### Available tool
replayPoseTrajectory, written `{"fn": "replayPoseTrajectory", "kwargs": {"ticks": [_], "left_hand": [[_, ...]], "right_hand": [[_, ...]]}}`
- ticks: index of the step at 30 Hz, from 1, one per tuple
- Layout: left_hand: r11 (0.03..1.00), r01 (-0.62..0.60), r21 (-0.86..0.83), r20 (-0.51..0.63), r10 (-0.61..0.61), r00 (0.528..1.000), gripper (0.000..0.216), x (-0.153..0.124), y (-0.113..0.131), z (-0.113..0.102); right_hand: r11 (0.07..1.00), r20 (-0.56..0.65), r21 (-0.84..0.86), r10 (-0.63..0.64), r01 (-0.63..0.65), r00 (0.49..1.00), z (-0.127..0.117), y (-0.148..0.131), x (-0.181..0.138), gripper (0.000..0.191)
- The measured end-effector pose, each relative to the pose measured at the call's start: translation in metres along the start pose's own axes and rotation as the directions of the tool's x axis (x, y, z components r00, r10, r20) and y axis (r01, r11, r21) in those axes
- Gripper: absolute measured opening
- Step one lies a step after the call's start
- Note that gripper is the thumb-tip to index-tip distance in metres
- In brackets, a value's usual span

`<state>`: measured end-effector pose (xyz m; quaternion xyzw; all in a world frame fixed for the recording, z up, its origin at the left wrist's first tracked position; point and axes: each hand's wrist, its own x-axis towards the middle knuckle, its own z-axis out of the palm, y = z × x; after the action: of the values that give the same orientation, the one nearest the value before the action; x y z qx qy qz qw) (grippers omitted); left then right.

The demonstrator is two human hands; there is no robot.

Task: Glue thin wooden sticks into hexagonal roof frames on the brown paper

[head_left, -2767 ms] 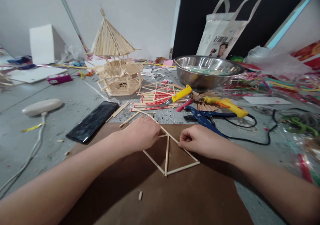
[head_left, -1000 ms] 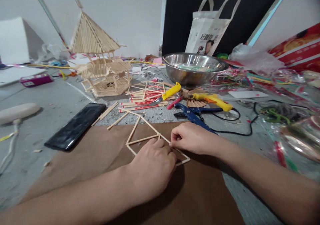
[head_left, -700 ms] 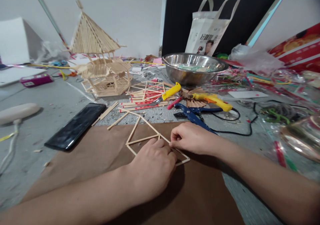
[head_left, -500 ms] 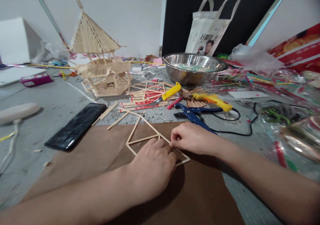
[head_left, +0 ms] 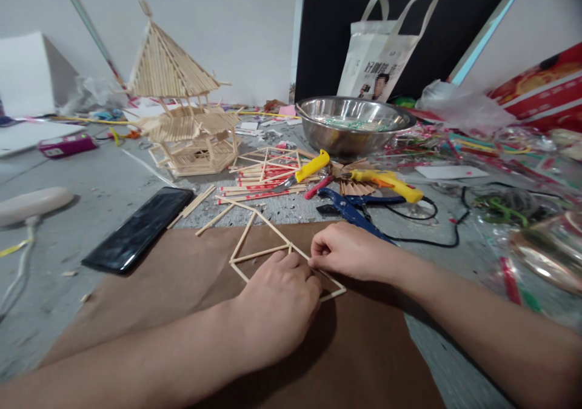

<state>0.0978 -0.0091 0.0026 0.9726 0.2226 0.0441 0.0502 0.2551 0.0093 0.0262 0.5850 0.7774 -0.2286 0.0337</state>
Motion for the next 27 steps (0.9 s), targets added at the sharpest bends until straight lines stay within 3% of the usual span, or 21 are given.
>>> {"fn": "replayPoseTrajectory", "kwargs": {"ticks": [27], "left_hand": [[1.0, 0.01, -0.001, -0.01, -0.01, 1.0, 0.022, 0.0006, -0.0006, 0.0004]], "right_hand": [[1.0, -0.004, 0.001, 0.009, -0.009, 1.0, 0.0017, 0.0009, -0.0002, 0.021]]}}
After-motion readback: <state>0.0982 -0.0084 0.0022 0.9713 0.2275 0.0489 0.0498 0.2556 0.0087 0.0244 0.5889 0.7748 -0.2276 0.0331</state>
